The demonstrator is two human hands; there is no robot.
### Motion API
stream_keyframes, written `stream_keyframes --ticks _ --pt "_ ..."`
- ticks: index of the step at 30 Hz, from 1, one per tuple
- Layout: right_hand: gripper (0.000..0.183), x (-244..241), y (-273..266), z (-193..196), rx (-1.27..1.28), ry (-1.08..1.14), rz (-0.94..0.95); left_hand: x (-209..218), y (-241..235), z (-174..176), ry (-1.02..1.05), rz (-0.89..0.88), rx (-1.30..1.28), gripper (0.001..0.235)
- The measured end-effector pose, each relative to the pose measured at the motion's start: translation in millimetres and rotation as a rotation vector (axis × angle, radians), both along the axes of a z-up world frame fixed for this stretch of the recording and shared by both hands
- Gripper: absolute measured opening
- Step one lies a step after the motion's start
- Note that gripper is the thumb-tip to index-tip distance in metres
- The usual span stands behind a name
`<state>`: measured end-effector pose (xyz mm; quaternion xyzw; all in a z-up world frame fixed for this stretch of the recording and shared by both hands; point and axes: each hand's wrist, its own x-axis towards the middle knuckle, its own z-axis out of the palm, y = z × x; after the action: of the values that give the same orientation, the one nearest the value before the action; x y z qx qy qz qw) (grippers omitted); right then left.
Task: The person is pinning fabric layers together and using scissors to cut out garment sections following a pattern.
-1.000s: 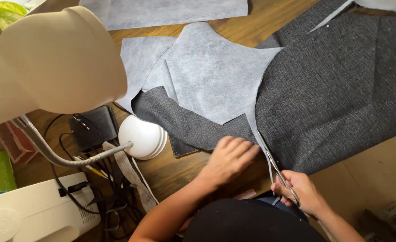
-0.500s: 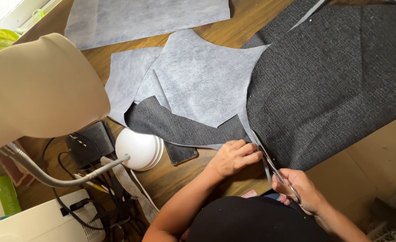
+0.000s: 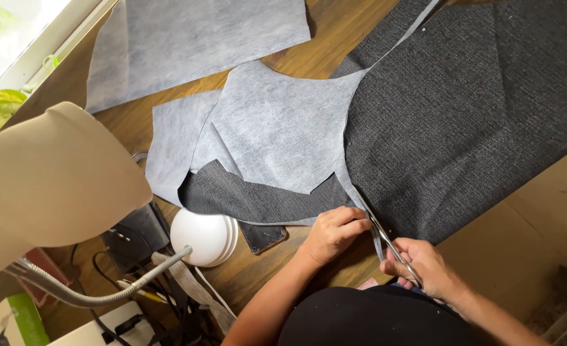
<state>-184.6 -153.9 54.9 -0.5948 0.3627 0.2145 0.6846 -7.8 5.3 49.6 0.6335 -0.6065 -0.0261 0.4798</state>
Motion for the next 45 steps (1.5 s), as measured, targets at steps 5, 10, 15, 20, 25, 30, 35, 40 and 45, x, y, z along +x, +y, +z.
stream_keyframes --ticks 5,10,15,20,25,30,35,40,45 --pt "0.041 -7 12 -12 -0.009 0.026 -0.084 -3 6 -10 0.054 0.06 0.064 0.014" --pt "0.037 10 16 17 0.043 0.022 -0.096 -4 9 -24 0.262 0.109 0.062 0.009" --pt "0.039 36 18 38 0.016 0.06 -0.06 0 8 -29 0.322 0.092 -0.027 0.007" --pt "0.036 21 28 6 -0.053 0.044 -0.104 15 9 7 0.369 0.016 0.043 0.015" --pt "0.04 0 29 -17 -0.058 -0.02 -0.18 52 2 33 0.127 0.181 0.15 0.024" --pt "0.029 -1 28 -6 -0.027 -0.015 -0.182 54 -2 3 -0.542 0.458 0.649 0.108" --pt "0.037 -7 24 -8 -0.032 -0.016 -0.146 44 1 4 -0.544 0.531 0.738 0.125" --pt "0.014 13 23 8 0.104 0.014 -0.21 41 1 0 -0.54 0.551 0.768 0.122" --pt "0.033 34 21 12 0.022 -0.007 -0.152 40 1 -3 -0.538 0.562 0.753 0.119"
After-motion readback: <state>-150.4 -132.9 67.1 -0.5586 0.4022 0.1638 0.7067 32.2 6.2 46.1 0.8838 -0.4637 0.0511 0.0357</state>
